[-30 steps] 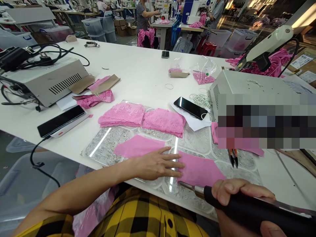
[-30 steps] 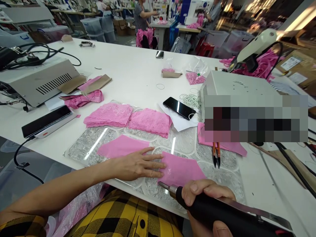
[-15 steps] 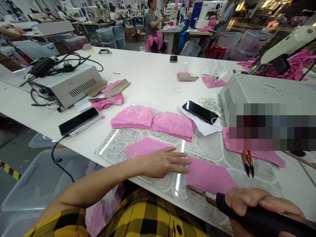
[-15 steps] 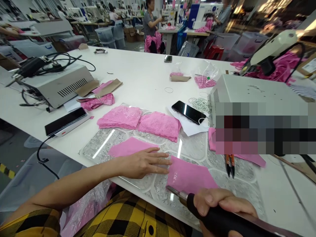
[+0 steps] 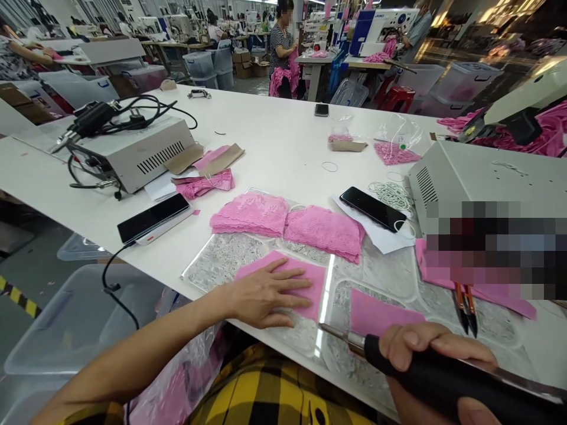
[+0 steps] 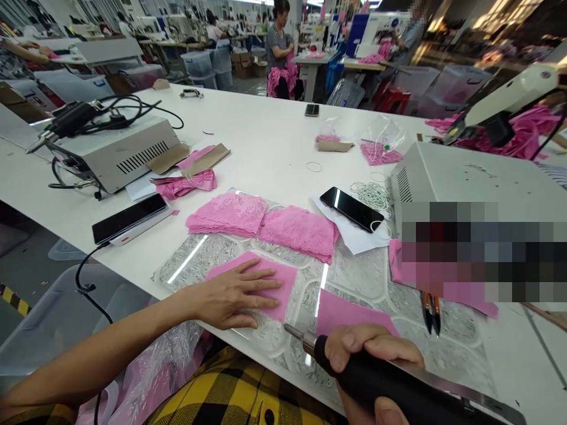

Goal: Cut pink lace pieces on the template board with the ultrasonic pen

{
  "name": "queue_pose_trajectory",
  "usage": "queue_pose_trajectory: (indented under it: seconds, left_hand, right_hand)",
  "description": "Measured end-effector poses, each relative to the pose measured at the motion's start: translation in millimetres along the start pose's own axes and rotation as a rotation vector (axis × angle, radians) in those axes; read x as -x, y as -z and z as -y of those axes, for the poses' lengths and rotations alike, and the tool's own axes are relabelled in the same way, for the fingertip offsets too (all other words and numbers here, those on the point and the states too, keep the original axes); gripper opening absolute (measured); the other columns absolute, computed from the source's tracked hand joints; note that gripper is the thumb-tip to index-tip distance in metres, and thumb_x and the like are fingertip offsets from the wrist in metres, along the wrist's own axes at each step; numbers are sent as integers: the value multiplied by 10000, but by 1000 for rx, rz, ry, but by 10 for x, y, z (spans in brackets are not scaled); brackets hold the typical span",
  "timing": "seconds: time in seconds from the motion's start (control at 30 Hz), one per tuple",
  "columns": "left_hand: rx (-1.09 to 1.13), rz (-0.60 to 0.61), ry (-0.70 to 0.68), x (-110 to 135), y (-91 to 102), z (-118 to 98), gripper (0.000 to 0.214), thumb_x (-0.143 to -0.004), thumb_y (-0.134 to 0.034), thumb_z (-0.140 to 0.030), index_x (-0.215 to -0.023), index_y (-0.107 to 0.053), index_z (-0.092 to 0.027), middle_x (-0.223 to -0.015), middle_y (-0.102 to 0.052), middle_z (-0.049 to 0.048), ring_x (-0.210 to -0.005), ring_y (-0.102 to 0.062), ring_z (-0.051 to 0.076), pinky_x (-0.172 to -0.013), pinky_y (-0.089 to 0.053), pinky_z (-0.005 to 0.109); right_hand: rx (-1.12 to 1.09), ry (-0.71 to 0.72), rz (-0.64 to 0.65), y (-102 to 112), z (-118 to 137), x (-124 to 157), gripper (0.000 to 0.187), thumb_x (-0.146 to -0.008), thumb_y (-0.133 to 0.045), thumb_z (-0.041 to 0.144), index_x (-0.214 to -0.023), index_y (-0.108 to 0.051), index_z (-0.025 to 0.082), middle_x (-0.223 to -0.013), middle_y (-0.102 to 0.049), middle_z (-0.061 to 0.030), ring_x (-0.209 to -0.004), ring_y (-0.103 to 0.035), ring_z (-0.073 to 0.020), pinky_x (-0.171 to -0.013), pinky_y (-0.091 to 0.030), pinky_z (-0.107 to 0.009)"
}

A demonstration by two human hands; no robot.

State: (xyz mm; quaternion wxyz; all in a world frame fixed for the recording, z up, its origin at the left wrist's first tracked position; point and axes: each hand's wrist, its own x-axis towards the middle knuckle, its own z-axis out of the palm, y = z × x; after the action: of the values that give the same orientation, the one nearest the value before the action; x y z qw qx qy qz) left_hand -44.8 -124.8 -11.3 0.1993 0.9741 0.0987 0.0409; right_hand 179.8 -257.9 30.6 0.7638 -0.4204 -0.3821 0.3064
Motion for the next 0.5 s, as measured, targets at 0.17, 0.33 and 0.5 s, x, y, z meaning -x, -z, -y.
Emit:
queue_pose_trajectory:
  seconds: [0.17, 0.33, 0.5]
  left_hand:
    - [-19, -9, 7, 12, -13, 1, 525, -978, -495, -536, -1423, -509, -258, -1580, -330, 77, -1486, -253, 286, -1222, -24, 534]
    - [-45, -10, 14, 7, -20, -12, 545, -978, -463, -571, -1438, -488, -279, -1588, -314, 82, -1486, -250, 295, -1214, -34, 550]
    - [-82, -32, 19, -17, -52, -25, 550, -971, -459, -592, -1430, -495, -292, -1578, -337, 104, -1465, -288, 341, -1184, -53, 625]
  right_hand:
    - [36, -7, 10, 25, -94, 26, 201, -768, -554, 386, -900, -625, 251, -756, -541, -18, -548, -485, -155, -485, -458, -348]
    - [48, -20, 4, 5, -97, 38, 188, -767, -557, 383, -887, -621, 253, -748, -538, -13, -554, -489, -151, -496, -456, -334]
    - [31, -10, 15, -4, -85, 5, 184, -773, -559, 382, -887, -628, 256, -735, -536, -8, -548, -483, -146, -494, -464, -319]
